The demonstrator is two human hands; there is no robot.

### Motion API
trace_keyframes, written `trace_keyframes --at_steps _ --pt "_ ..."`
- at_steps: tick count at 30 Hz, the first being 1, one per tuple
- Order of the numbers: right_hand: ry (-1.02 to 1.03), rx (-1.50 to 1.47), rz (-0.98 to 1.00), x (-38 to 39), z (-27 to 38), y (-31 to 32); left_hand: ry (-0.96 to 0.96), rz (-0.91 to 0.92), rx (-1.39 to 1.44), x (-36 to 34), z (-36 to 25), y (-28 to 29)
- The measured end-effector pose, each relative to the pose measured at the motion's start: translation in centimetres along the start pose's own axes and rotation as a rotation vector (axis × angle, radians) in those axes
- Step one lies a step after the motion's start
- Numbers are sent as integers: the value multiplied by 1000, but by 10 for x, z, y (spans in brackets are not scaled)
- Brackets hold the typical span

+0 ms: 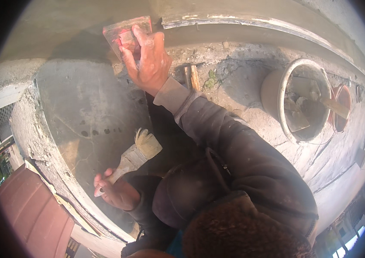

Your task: The person applies and smooths plaster onto a vertical wall using a trowel and a brush. They repeatedly scoop plaster from a bucket, spread it on the wall, and smooth the surface, occasionally brushing the area to refine the finish.

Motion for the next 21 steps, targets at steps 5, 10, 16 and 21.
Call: trace_keyframes --at_steps 5,10,16,21 --pt "-202 -27 58 40 -34 -8 -34 -4 7 -1 -2 -5" --pt "-141 -83 -1 34 -14 7 -15 2 27 -1 -1 -2" --pt "8 4 -133 8 -13 -2 4 -43 13 -2 -1 -3" --pt "-272 -163 -33 37 -27 -18 -2 -19 14 -1 -1 -2"
Point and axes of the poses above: each hand's wrist, its own x-axis away from the middle knuckle, its own y-axis out of the back of the hand, z = x × y, the point moved 7 cm from there along -x, towards the middle knuckle, and after that the axes turned 10 degrees about -z, right-handed, at the moved point
